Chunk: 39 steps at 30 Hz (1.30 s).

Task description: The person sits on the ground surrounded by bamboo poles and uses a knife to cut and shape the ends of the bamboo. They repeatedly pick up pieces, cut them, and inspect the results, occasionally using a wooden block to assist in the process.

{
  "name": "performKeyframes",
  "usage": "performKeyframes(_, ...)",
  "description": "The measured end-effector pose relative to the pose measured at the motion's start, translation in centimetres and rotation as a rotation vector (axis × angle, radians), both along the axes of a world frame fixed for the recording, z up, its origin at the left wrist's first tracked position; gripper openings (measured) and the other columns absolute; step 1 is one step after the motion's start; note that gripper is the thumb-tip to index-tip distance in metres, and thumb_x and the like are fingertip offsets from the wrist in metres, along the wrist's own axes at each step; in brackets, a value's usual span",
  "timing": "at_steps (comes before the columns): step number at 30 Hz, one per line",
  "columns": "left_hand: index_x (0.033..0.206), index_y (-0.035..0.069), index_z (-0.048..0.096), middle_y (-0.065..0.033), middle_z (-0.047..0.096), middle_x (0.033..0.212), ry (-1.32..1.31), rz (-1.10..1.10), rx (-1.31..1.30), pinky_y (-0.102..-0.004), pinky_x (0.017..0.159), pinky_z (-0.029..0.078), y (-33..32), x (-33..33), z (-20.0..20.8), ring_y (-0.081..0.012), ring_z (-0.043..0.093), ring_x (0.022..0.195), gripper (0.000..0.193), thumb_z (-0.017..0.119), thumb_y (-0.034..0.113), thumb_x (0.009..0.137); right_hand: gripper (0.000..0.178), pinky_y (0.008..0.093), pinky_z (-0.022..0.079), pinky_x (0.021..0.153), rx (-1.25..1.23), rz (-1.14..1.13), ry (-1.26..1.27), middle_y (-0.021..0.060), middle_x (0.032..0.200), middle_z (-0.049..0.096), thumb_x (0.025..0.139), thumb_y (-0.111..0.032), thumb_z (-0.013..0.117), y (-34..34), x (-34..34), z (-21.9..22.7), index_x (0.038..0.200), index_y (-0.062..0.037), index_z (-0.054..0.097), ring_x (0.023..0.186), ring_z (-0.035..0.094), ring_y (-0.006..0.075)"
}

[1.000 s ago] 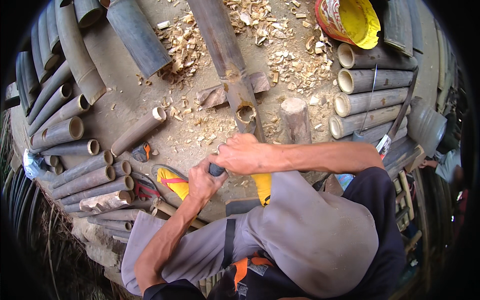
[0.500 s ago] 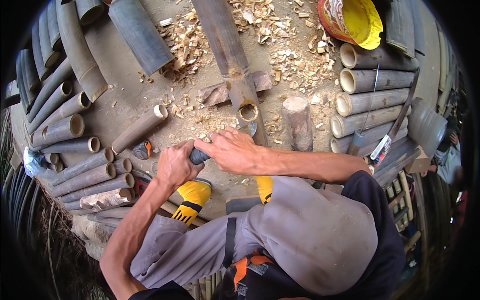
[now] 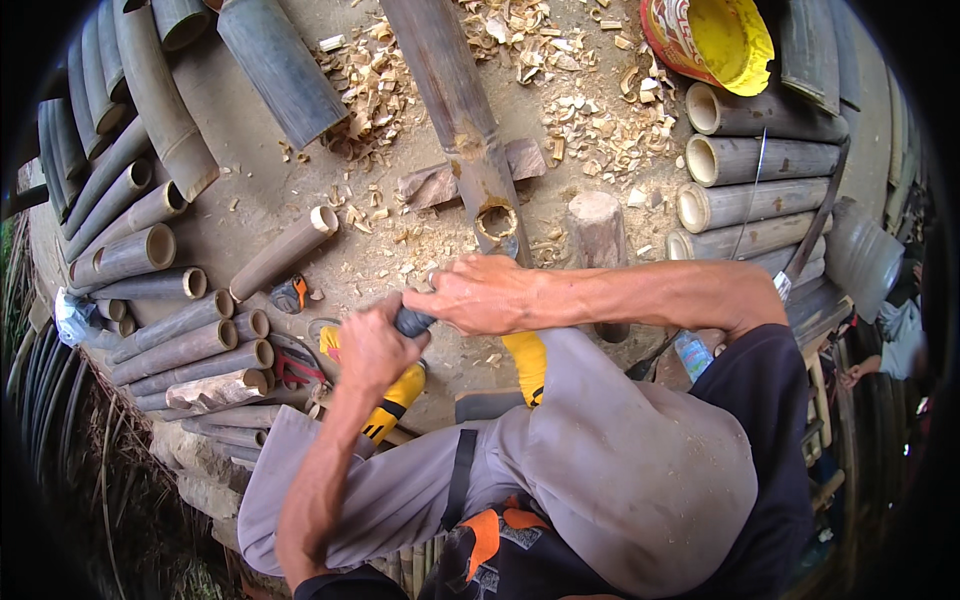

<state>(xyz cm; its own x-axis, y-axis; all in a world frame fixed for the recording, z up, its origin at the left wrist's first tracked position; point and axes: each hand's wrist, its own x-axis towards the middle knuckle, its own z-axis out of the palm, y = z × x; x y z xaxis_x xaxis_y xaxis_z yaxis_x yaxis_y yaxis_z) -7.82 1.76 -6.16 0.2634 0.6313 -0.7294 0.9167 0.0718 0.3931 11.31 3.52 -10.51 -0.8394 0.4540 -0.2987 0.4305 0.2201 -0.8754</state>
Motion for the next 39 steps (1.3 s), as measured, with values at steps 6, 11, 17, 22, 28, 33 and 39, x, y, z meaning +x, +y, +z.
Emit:
performKeyframes(6,0.093,0.004,0.067,-0.0165,0.067,0.069,-0.122,0.608,0.034,-0.0387,0.062,0.053,-10.7,7.0,-1.0,-0.0264,0.068,0.062,0.031,0.076,0.020,0.068,0.018,0.0411,0.052,0.048,0.161,0.444,0.042,0.0106,0.065,0.065,0.074,-0.018,0.063,-0.7,2.3,-0.2,0.090,-0.0092,0.062,0.061,0.068,0.0284)
performKeyframes(11,0.093,0.005,0.066,-0.0174,0.066,0.067,-0.159,0.776,0.061,-0.0372,0.060,0.053,-10.9,5.3,-1.9,-0.0272,0.068,0.060,0.029,0.074,0.016,0.067,0.015,0.0428,0.052,0.050,0.171,0.519,-0.012,0.0113,0.066,0.066,0.072,-0.014,0.062,1.2,-0.6,0.3,0.085,-0.0089,0.065,0.062,0.068,0.0290)
performKeyframes(17,0.090,0.005,0.069,-0.0161,0.067,0.069,-0.057,0.242,0.057,-0.0401,0.063,0.056,0.4,-0.6,0.1,-0.0291,0.068,0.061,0.030,0.074,0.019,0.063,0.029,0.0482,0.053,0.058,0.069,0.103,-0.064,0.0166,0.070,0.064,0.075,-0.009,0.061,3.7,-1.4,0.7,0.104,-0.0072,0.058,0.067,0.066,0.0364)
performKeyframes(22,0.084,0.008,0.068,-0.0168,0.068,0.075,0.046,-0.235,0.134,-0.0437,0.066,0.055,8.1,-0.3,1.5,-0.0357,0.067,0.067,0.028,0.074,0.023,0.061,0.036,0.0475,0.053,0.065,0.142,-0.321,0.019,0.0177,0.075,0.061,0.077,-0.006,0.060,3.0,-0.4,0.6,0.112,-0.0079,0.052,0.074,0.065,0.0375)
performKeyframes(28,0.070,0.006,0.067,-0.0136,0.066,0.066,0.035,-0.690,0.333,-0.0384,0.055,0.054,15.1,3.9,2.6,-0.0303,0.067,0.060,0.011,0.067,0.013,0.061,0.049,0.0439,0.055,0.067,0.228,-0.817,0.232,0.0220,0.084,0.061,0.074,-0.002,0.062,2.9,0.2,0.7,0.120,-0.0035,0.049,0.078,0.066,0.0373)
performKeyframes(33,0.069,0.007,0.068,-0.0105,0.066,0.062,-0.027,-0.424,0.366,-0.0365,0.057,0.055,11.5,2.7,1.8,-0.0258,0.067,0.058,0.010,0.069,0.013,0.061,0.041,0.0421,0.056,0.059,0.212,-0.621,0.132,0.0156,0.076,0.065,0.076,-0.007,0.059,2.4,0.9,-0.2,0.116,-0.0062,0.053,0.066,0.067,0.0326)
performKeyframes(39,0.091,0.008,0.074,-0.0116,0.070,0.071,-0.102,0.474,0.032,-0.0344,0.063,0.057,-1.1,0.6,-0.4,-0.0183,0.068,0.061,0.032,0.075,0.018,0.061,0.031,0.0418,0.052,0.050,0.187,0.144,-0.055,0.0141,0.065,0.060,0.076,-0.006,0.059,3.3,-1.2,0.9,0.107,-0.0097,0.060,0.059,0.064,0.0285)
